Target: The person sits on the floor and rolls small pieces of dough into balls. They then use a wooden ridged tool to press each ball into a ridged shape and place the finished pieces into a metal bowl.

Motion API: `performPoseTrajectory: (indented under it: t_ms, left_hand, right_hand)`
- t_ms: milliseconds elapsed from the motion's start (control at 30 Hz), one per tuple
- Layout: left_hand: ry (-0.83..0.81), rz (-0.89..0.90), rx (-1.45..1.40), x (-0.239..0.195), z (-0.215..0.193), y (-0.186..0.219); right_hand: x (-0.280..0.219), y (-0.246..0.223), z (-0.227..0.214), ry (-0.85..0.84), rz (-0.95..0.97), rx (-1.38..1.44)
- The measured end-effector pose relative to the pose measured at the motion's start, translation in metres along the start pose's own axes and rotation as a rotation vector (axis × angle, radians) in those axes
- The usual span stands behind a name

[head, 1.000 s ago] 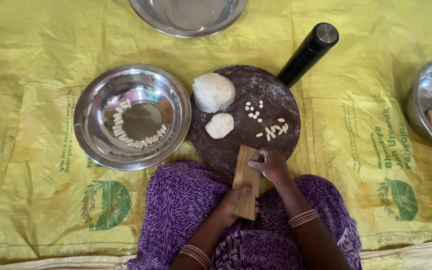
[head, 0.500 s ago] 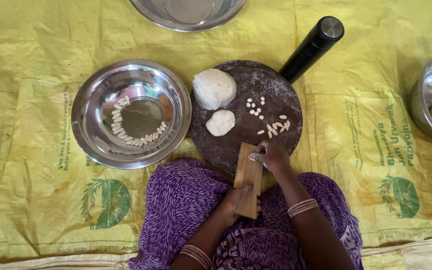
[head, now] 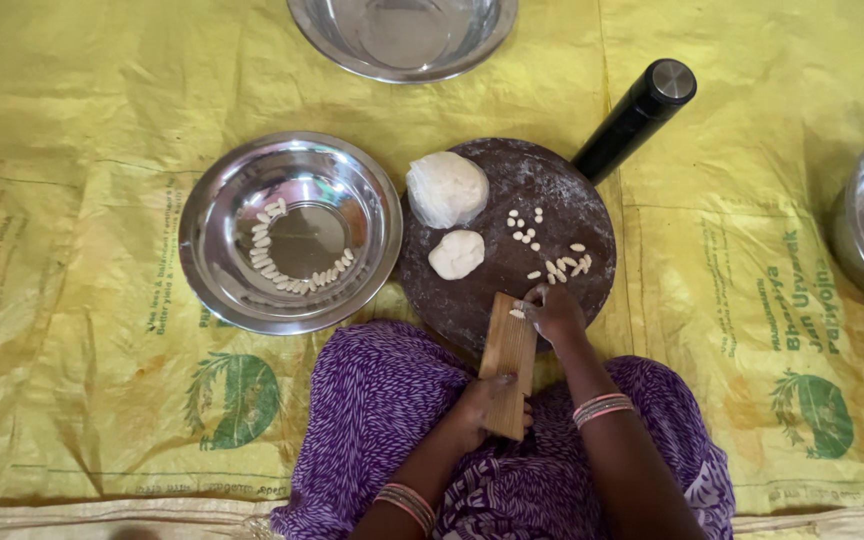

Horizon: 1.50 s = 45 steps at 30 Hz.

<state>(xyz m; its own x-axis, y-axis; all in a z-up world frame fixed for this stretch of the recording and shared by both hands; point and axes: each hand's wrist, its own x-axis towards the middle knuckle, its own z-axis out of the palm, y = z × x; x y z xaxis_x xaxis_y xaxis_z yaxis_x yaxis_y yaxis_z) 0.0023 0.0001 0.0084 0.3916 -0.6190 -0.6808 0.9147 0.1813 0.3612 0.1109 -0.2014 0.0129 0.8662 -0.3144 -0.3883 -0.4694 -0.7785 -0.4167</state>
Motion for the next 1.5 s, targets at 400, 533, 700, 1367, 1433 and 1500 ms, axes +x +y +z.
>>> performPoseTrajectory:
  t_ms: [400, 533, 700, 1367, 1433, 1500]
  left_hand:
    - [0.087, 0.020, 0.101, -0.017, 0.012, 0.008]
    - [0.085, 0.103, 0.220, -0.026, 0.021, 0.010]
    - [0.071, 0.155, 0.284, -0.036, 0.027, 0.011]
    - [0.019, 0.146, 0.237, -0.030, 0.034, 0.016]
    - [0.036, 0.121, 0.243, -0.028, 0.034, 0.016]
    - [0.039, 0.117, 0.247, -0.026, 0.032, 0.015]
  right_hand:
    - [0.000, 0.042, 0.021, -0.078, -0.102, 0.413]
    - [-0.023, 0.022, 0.005, -0.073, -0.232, 0.443]
    - [-0.028, 0.013, -0.005, 0.012, -0.143, 0.514]
    - [-0.021, 0.025, -0.014, 0.249, 0.136, 0.829]
    - [-0.014, 0.036, -0.016, 0.351, 0.183, 0.891]
    - [-0.005, 0.048, -0.015, 0.394, 0.176, 0.999]
